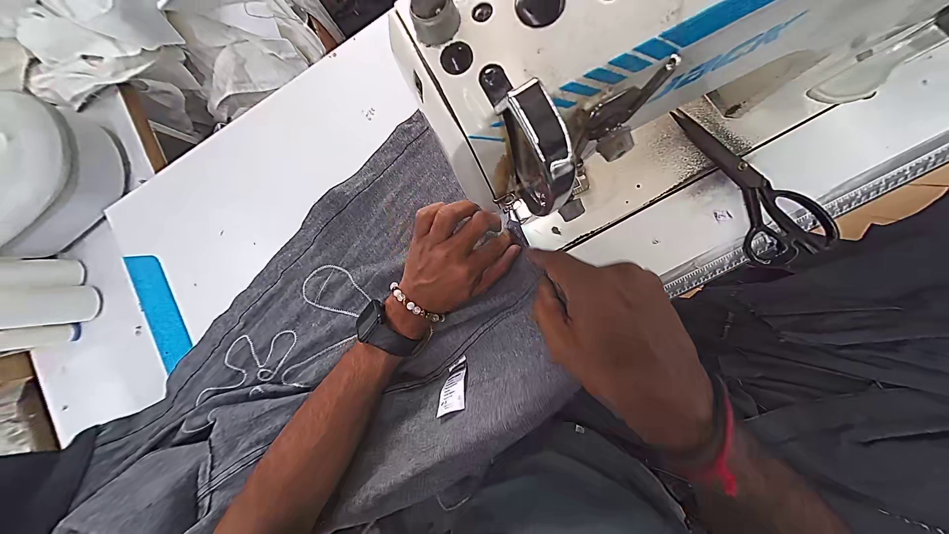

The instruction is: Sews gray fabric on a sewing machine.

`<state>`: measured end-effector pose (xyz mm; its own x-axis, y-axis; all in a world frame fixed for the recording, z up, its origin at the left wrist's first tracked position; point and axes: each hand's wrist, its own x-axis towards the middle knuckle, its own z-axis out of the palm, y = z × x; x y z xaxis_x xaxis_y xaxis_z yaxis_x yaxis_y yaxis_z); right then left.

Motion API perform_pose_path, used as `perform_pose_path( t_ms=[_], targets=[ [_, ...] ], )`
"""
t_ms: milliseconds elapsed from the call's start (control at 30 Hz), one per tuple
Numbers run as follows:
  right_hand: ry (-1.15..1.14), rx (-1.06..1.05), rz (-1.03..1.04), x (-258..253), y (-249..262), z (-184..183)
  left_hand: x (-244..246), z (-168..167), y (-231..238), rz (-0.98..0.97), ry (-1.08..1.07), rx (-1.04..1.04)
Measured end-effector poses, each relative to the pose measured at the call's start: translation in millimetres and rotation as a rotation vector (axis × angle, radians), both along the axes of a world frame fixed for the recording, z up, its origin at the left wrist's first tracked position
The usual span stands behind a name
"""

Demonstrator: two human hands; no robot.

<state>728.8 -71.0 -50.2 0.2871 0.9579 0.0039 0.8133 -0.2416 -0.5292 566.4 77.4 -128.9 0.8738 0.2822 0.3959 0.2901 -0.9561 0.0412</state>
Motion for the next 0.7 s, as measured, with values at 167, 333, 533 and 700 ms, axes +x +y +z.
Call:
perform_pose_path(
  t_ms=[167,333,533,700],
  targets=[
    [-0.057,-0.161,0.014,17.1,35.9,-40.1,-2.3,1.0,-18.5,0.113,-0.021,-0.365],
    [0.116,0.016,0.073,21.1,-29.8,-65.0,-12.1,-9.1,-32.0,0.179,0.062,-0.377],
    [0.192,0.065,-0.003,26.4,-38.2,-60.8,-4.2,-11.4,-43.1,0.203,0.063,-0.272],
    [0.137,-0.171,0.126,39.6,34.3,-58.6,-7.2,-7.5,-36.6,0.220,0.039,-0.306]
  ],
)
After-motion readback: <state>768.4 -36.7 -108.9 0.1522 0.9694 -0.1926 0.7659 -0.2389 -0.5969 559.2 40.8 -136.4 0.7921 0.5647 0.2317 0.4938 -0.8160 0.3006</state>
